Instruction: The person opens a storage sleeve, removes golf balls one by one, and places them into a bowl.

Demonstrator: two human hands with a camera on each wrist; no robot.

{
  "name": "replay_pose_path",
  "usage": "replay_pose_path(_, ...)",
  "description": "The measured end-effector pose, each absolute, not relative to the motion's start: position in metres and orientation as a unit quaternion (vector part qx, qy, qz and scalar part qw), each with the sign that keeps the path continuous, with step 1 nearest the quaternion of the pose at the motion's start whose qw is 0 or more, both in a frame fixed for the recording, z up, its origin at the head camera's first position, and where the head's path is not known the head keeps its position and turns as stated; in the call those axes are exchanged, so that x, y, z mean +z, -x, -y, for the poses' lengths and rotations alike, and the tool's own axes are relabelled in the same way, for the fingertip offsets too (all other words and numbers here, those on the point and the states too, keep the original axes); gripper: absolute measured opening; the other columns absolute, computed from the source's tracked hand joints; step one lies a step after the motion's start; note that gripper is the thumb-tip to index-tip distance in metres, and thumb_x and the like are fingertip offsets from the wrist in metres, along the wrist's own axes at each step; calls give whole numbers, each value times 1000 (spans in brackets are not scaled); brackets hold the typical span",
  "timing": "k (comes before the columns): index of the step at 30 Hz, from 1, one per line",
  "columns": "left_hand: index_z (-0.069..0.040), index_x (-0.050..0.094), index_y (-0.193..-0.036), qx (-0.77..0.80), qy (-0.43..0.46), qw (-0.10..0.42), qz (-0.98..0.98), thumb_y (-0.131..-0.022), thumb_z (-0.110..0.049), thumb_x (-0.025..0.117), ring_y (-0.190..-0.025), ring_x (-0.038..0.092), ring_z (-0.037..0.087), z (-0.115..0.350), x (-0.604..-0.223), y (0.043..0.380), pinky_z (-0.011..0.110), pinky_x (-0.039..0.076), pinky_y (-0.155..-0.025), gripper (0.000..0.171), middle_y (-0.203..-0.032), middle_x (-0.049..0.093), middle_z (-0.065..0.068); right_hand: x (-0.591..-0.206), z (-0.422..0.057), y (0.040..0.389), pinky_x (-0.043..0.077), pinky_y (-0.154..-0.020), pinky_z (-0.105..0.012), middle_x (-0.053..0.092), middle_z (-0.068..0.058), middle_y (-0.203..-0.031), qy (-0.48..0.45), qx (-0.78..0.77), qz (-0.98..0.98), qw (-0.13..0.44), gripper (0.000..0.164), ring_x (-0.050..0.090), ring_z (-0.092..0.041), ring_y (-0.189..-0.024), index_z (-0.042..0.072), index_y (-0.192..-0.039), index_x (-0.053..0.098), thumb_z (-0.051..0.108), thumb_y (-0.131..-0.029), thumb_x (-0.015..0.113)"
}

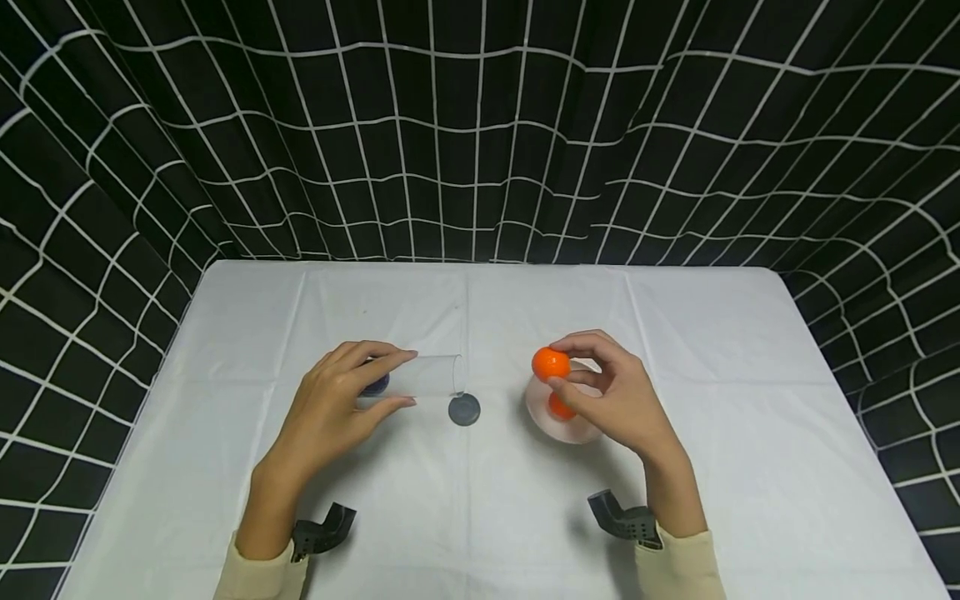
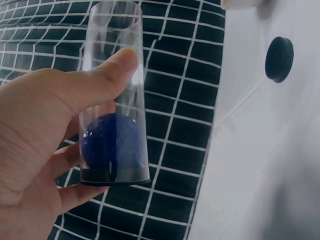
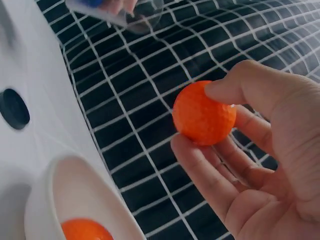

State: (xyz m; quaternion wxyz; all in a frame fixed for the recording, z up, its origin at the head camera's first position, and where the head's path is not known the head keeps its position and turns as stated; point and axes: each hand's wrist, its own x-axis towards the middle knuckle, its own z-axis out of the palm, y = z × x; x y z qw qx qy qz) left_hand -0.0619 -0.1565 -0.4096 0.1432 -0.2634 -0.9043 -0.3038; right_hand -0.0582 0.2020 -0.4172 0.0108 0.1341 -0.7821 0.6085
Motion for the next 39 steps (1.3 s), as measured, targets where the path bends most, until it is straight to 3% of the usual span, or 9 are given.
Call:
replay_pose_path(9,-22,77,-130,-309,268,140,902,-83,-33,91,-118,69,21,157,-413,60,43,59,-93,51,-125,74,0,-425,-209,61,60,-94,-18,67,-6,-124,-125,537,833,29,36,66,-4,-110,8,-123,72,-1,-89,80)
replay_pose_path(17,-24,77,-130,-313,268,144,900,-82,-33,92,-118,69,20,157,-413,60,43,59,-92,51,-125,75,-1,-430,-212,57,59,-95,-16,68,-4,-121,-109,513,851,22,33,69,-7,-107,10,-119,74,-2,-89,80)
replay_pose_path(24,-25,76,-132,-314,272,138,899,-83,-34,91,-119,69,20,156,-413,61,43,59,-93,51,-126,74,-2,-433,-214,56,63,-94,-26,69,-4,-118,-116,474,872,36,33,68,-6,-106,9,-117,75,-3,-87,81)
replay_pose_path(27,-25,76,-132,-313,268,137,901,-83,-35,91,-120,68,21,156,-414,62,45,59,-94,51,-126,74,-1,-434,-214,55,63,-94,-27,69,-4,-118,-121,463,878,38,34,68,-9,-107,9,-117,75,-3,-86,81)
replay_pose_path(33,-25,76,-132,-311,271,139,900,-83,-34,91,-120,69,22,156,-414,63,45,59,-95,52,-126,74,-1,-437,-213,56,61,-92,-18,69,-6,-119,-123,462,878,26,36,75,-23,-107,8,-119,74,-3,-86,82)
replay_pose_path(39,-25,76,-132,-313,276,138,898,-83,-34,91,-119,69,21,154,-415,64,43,58,-94,52,-125,74,-1,-439,-211,59,64,-94,-34,69,-10,-119,-129,456,880,12,35,75,-29,-107,7,-118,74,-4,-86,81)
